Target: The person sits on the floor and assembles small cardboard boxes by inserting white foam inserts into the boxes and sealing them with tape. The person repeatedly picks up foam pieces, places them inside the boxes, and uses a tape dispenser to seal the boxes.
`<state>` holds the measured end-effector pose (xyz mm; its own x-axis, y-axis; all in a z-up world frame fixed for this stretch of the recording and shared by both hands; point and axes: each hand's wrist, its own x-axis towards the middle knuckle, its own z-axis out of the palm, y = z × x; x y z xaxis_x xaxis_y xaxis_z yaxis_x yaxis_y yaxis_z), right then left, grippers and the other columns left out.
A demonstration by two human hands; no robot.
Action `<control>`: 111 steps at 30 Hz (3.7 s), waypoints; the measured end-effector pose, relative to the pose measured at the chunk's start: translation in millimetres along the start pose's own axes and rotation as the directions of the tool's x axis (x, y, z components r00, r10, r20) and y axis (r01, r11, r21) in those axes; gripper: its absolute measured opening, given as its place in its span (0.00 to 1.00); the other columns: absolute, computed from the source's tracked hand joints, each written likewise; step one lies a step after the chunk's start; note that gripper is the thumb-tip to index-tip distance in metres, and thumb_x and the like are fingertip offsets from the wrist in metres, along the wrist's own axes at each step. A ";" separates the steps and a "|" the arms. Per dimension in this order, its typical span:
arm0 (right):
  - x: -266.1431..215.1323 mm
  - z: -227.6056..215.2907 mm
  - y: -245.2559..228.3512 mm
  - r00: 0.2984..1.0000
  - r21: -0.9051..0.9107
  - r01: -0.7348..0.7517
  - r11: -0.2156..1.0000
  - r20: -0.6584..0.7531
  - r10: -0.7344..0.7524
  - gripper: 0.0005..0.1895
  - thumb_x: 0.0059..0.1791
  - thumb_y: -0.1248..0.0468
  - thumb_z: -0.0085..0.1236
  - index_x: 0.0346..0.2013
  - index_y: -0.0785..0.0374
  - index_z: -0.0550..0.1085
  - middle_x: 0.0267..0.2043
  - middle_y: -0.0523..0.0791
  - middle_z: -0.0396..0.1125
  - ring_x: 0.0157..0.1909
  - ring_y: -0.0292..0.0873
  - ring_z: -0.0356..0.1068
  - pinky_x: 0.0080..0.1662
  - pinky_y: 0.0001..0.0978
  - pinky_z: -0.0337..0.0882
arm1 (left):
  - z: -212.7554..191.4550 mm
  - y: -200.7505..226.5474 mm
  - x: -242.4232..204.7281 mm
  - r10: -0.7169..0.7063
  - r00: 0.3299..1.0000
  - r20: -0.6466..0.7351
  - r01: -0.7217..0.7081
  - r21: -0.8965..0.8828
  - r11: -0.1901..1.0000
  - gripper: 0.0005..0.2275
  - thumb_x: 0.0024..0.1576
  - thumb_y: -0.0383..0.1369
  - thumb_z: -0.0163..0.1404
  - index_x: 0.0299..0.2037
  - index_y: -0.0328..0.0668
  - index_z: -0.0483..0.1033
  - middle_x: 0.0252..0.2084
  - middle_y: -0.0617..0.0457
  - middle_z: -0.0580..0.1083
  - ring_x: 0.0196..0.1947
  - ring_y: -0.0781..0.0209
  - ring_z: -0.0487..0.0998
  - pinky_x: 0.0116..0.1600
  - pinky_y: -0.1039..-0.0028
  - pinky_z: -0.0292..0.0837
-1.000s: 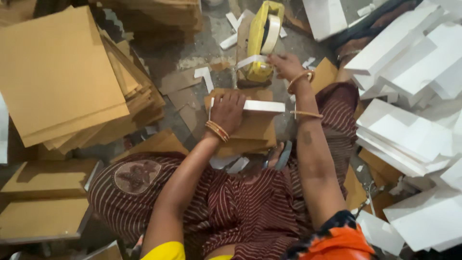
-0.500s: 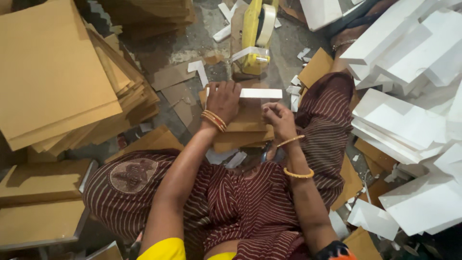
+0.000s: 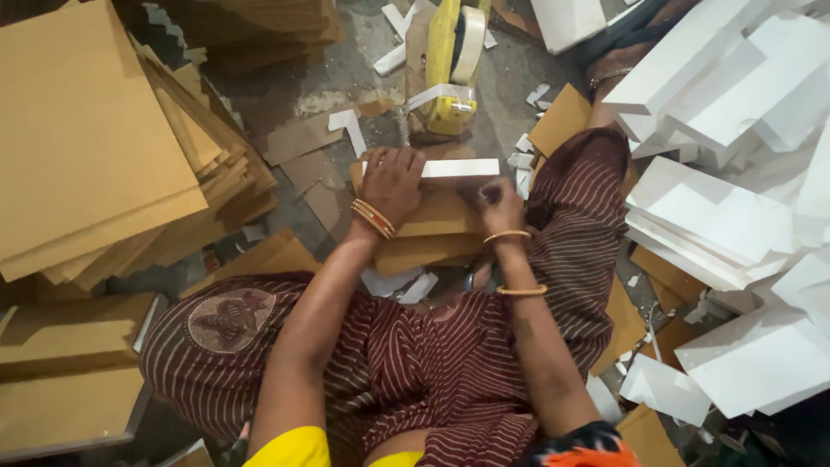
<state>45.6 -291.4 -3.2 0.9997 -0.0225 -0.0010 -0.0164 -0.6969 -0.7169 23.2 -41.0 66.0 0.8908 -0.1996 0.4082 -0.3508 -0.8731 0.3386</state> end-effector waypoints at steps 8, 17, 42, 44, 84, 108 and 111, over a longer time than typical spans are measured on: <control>50.2 -35.0 -29.5 0.981 0.392 0.136 0.910 0.077 -0.179 0.12 0.56 0.65 0.54 0.52 0.66 0.76 0.49 0.46 0.75 0.51 0.39 0.74 0.52 0.32 0.73 | -2.1 -1.5 -1.5 0.005 1.000 0.020 -0.005 0.031 0.999 0.15 0.49 0.29 0.56 0.46 0.42 0.72 0.45 0.49 0.73 0.51 0.51 0.73 0.65 0.56 0.62; 124.7 11.8 -25.4 0.865 0.392 -0.256 0.884 0.502 0.028 0.12 0.55 0.62 0.57 0.43 0.70 0.80 0.34 0.45 0.74 0.35 0.39 0.71 0.38 0.32 0.70 | -0.2 -3.2 -1.2 -0.034 0.996 0.079 0.035 -0.011 0.999 0.23 0.43 0.32 0.61 0.50 0.41 0.71 0.48 0.48 0.72 0.53 0.51 0.72 0.66 0.55 0.59; 61.1 -31.4 61.6 0.979 0.142 0.090 0.986 0.170 -0.113 0.23 0.46 0.63 0.65 0.54 0.68 0.75 0.55 0.50 0.71 0.55 0.50 0.70 0.53 0.39 0.69 | 25.6 7.8 -18.3 0.074 0.997 -0.007 -0.074 0.009 0.997 0.12 0.52 0.31 0.50 0.46 0.42 0.74 0.42 0.48 0.74 0.49 0.49 0.74 0.61 0.56 0.64; 38.7 -52.7 22.7 0.951 0.239 0.241 0.941 0.133 -0.278 0.24 0.46 0.63 0.66 0.55 0.68 0.73 0.55 0.50 0.70 0.56 0.50 0.69 0.53 0.39 0.69 | 37.0 3.3 -14.3 0.030 0.994 0.107 -0.034 0.038 0.999 0.08 0.56 0.31 0.49 0.45 0.42 0.74 0.41 0.47 0.74 0.48 0.47 0.74 0.53 0.58 0.67; 180.4 -4.1 -62.5 0.851 0.249 -0.377 0.892 0.472 0.228 0.16 0.49 0.55 0.63 0.49 0.58 0.80 0.36 0.38 0.68 0.32 0.33 0.66 0.36 0.28 0.74 | 0.6 -46.1 -19.2 -0.147 0.955 0.258 0.234 -0.348 0.908 0.19 0.50 0.32 0.59 0.53 0.48 0.74 0.41 0.47 0.77 0.44 0.41 0.78 0.49 0.53 0.72; -13.6 39.2 -11.8 0.905 0.699 -0.372 0.611 0.420 0.070 0.12 0.51 0.64 0.64 0.46 0.67 0.78 0.37 0.41 0.74 0.34 0.33 0.72 0.38 0.26 0.74 | 65.3 -45.8 3.0 0.016 0.989 0.149 0.114 -0.817 0.566 0.19 0.53 0.32 0.57 0.56 0.38 0.76 0.53 0.44 0.78 0.56 0.47 0.80 0.62 0.63 0.72; -20.6 39.1 -13.2 0.886 0.727 -0.430 0.536 0.453 0.096 0.14 0.50 0.64 0.64 0.47 0.67 0.77 0.38 0.42 0.75 0.34 0.33 0.73 0.38 0.26 0.75 | 71.3 -41.6 -1.2 0.003 0.957 0.289 0.261 -0.868 0.422 0.22 0.54 0.37 0.61 0.57 0.37 0.73 0.53 0.44 0.74 0.56 0.47 0.75 0.61 0.63 0.69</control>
<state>25.8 -253.7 -21.0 0.8915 0.2377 -0.3857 -0.4271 0.1567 -0.8905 57.3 -36.2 -9.1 0.9352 -0.3223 0.1467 -0.1664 -0.0344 0.9855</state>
